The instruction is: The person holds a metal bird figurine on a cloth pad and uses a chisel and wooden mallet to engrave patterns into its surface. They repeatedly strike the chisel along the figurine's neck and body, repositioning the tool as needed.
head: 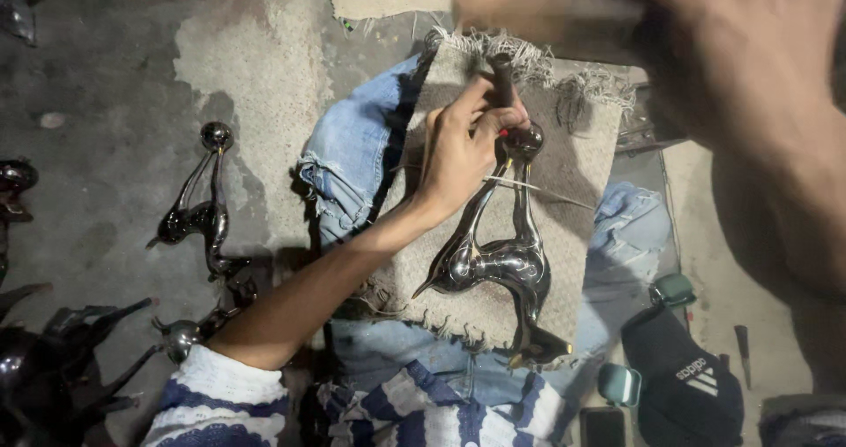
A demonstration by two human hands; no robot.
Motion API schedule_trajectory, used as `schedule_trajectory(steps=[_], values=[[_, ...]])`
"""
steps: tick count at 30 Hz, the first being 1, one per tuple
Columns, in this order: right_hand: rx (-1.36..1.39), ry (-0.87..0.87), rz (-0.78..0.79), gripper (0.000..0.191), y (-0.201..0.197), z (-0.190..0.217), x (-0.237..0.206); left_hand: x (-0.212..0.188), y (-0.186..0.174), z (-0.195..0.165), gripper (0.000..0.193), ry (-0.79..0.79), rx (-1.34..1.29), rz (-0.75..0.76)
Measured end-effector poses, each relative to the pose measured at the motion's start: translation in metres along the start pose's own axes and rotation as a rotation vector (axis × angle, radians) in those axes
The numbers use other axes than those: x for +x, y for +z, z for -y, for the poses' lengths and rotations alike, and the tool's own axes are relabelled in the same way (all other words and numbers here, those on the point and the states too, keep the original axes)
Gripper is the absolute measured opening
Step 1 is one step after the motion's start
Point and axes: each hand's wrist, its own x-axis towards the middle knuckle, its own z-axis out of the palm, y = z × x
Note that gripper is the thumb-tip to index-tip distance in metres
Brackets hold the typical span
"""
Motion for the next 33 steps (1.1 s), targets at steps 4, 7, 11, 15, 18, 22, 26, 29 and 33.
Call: schedule_trajectory(steps=[4, 7, 11, 15, 18, 22, 26, 29, 33], values=[[0.207, 0.039, -0.017, 0.018, -0.003, 0.002, 0.005, -0.002, -0.001, -0.004, 0.009, 0.011, 0.090, -0.021], [0.118, -0.076, 0.076, 0.024, -0.010, 0.003, 0.007, -0.002, -0.002, -0.003, 0.008, 0.018, 0.125, -0.016], [0.332, 0.027, -0.038, 0.020, -0.006, 0.007, 0.012, -0.001, 0.000, 0.000, 0.011, -0.053, 0.103, -0.005], [0.479, 0.148, 0.160, 0.021, 0.005, 0.003, 0.013, -0.002, 0.000, 0.004, 0.011, -0.079, 0.088, 0.007], [0.306, 0.022, 0.099, 0.030, 0.004, 0.001, 0.011, -0.005, -0.002, 0.006, 0.011, -0.012, 0.126, 0.007], [0.241, -0.010, 0.067, 0.042, -0.016, 0.011, 0.019, 0.000, 0.001, 0.003, 0.012, 0.021, 0.134, 0.020], [0.237, -0.075, 0.027, 0.054, -0.039, 0.025, 0.009, 0.005, -0.004, -0.012, 0.015, -0.179, 0.279, -0.002], [0.797, 0.022, 0.014, 0.055, -0.037, 0.032, -0.041, -0.003, -0.024, -0.030, 0.021, 0.113, 0.125, -0.119], [1.369, 0.318, 0.470, 0.075, 0.010, 0.044, -0.123, -0.019, -0.037, -0.053, 0.014, -0.203, -0.243, -0.044]])
